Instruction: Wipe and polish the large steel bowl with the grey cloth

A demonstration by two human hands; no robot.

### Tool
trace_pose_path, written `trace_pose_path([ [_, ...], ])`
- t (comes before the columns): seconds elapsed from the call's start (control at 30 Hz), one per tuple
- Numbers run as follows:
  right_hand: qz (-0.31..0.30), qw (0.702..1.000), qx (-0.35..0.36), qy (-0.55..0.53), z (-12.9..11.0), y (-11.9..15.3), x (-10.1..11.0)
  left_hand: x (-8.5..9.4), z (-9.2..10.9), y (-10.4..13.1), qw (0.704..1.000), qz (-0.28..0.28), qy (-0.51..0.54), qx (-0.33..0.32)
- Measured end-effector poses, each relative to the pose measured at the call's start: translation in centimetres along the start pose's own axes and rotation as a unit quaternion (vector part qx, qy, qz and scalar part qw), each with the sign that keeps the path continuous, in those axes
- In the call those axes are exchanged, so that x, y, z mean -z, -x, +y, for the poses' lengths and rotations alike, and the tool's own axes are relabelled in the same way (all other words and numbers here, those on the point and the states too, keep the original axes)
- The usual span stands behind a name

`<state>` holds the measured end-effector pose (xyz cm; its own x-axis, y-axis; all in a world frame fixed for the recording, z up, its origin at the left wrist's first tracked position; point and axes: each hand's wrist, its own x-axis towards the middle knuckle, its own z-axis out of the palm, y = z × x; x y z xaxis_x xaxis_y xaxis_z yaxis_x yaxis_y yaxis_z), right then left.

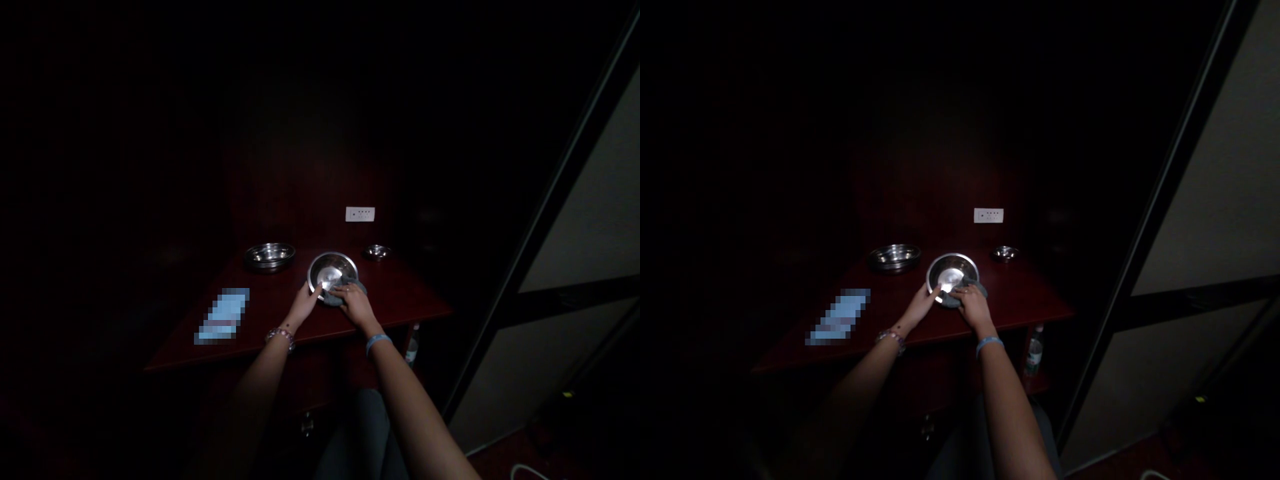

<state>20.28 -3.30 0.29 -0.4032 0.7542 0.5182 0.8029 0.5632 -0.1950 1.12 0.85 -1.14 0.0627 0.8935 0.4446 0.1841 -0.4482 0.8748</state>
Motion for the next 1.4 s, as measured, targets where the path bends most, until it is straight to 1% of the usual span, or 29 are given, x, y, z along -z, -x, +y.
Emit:
trace_pose_path([
  [0.17,-0.003,1.000,0.006,0.010,-0.3,0.0,0.2,0.1,0.3,0.0,1.000,0.011,0.011,0.024],
  [0.37,0.017,0.998,0.054,0.033,-1.1,0.0,1.0,0.4,1.2,0.0,0.996,0.044,0.064,0.036],
  [0.43,0.019,0.997,0.064,0.036,-1.2,0.0,1.1,0.5,1.5,0.1,0.994,0.057,0.076,0.058],
  [0.57,0.020,0.997,0.067,0.040,-1.4,-0.2,1.1,0.8,2.0,0.3,0.988,0.075,0.091,0.097],
  [0.7,0.019,0.997,0.066,0.044,-1.4,-0.3,1.1,1.0,2.5,0.6,0.986,0.102,0.097,0.093],
  [0.77,0.012,0.997,0.058,0.042,-1.3,-0.2,1.1,1.0,2.7,0.7,0.987,0.097,0.100,0.078],
  [0.87,0.000,0.999,0.031,0.034,-1.0,-0.1,0.9,0.9,2.6,0.8,0.992,0.069,0.087,0.054],
  [1.0,-0.008,1.000,0.000,0.019,-0.5,0.0,0.5,0.7,2.3,0.8,0.996,0.045,0.061,0.053],
  [1.23,-0.010,1.000,-0.014,0.010,0.1,0.0,0.0,0.6,2.3,0.8,0.996,0.047,0.046,0.058],
  [1.4,-0.007,1.000,-0.023,0.013,0.1,0.1,0.0,0.3,1.8,0.5,0.997,0.035,0.057,0.047],
])
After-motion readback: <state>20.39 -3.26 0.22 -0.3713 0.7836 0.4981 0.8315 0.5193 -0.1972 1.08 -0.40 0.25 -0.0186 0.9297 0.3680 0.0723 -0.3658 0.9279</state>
